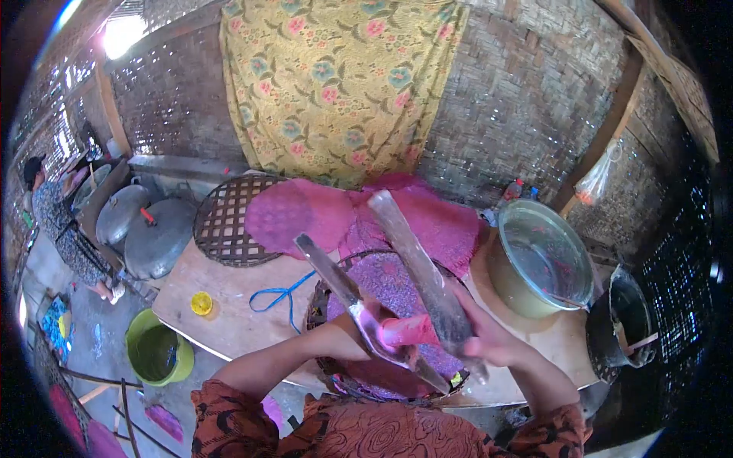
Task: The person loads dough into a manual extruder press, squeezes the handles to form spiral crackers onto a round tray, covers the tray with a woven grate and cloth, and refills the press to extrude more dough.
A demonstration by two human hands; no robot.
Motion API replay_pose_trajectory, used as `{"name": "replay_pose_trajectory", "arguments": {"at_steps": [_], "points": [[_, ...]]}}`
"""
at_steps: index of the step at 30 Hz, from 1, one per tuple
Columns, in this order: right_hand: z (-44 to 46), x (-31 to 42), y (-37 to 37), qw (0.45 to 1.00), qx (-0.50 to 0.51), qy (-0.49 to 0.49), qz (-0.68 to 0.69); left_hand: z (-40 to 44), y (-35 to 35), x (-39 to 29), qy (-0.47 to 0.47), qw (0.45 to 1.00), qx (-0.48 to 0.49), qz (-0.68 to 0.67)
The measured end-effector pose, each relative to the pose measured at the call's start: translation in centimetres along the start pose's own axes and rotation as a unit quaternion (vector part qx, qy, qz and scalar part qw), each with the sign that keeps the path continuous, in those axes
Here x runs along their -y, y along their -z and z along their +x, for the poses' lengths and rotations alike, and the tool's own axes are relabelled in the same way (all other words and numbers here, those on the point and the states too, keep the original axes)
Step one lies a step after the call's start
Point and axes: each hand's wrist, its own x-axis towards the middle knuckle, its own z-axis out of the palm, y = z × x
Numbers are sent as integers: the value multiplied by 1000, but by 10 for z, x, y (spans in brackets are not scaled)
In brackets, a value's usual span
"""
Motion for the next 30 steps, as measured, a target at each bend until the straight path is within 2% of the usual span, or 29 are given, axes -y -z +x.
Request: {"name": "replay_pose_trajectory", "arguments": {"at_steps": [2,3,4,5,6,7,8,10,11,12,16,18,20,21,23,25,27,29,30], "points": [[-20,-27,10,948,166,-42,269,1,14,-31,-50,997,-32,-54],[-29,-45,4,891,243,-48,380,-2,26,-39,-52,997,31,-40],[-35,-61,-6,840,288,-48,457,-5,29,-35,13,985,83,-152],[-42,-82,-22,784,322,-46,528,-5,35,-33,-39,989,60,-127],[-44,-98,-35,739,337,-46,582,-1,44,-47,-88,990,38,-103],[-45,-114,-49,698,348,-45,624,7,46,-60,-107,962,10,-251],[-46,-124,-60,667,355,-44,654,19,44,-69,-124,911,-19,-394],[-53,-139,-74,623,365,-44,691,42,41,-68,-202,882,-39,-425],[-57,-142,-77,615,367,-40,697,53,39,-66,-208,857,-42,-471],[-58,-141,-77,611,367,-40,700,64,37,-64,-214,829,-45,-514],[-61,-140,-72,608,365,-44,703,94,39,-71,-177,866,-43,-465],[-60,-136,-65,619,353,-49,700,108,43,-77,-202,865,-43,-457],[-58,-131,-54,630,338,-53,697,103,49,-83,-200,820,-66,-533],[-54,-127,-47,640,329,-53,692,124,63,-56,-247,771,-12,-587],[-46,-114,-29,686,298,-52,661,124,88,-54,-208,745,39,-633],[-30,-92,-8,765,247,-83,590,124,105,-39,-179,729,44,-659],[-13,-80,9,808,215,-107,538,129,111,-2,-181,714,20,-676],[5,-76,21,789,155,-222,552,130,121,41,-158,719,-47,-676],[14,-76,24,789,155,-222,551,128,124,69,-158,719,-47,-675]]}}
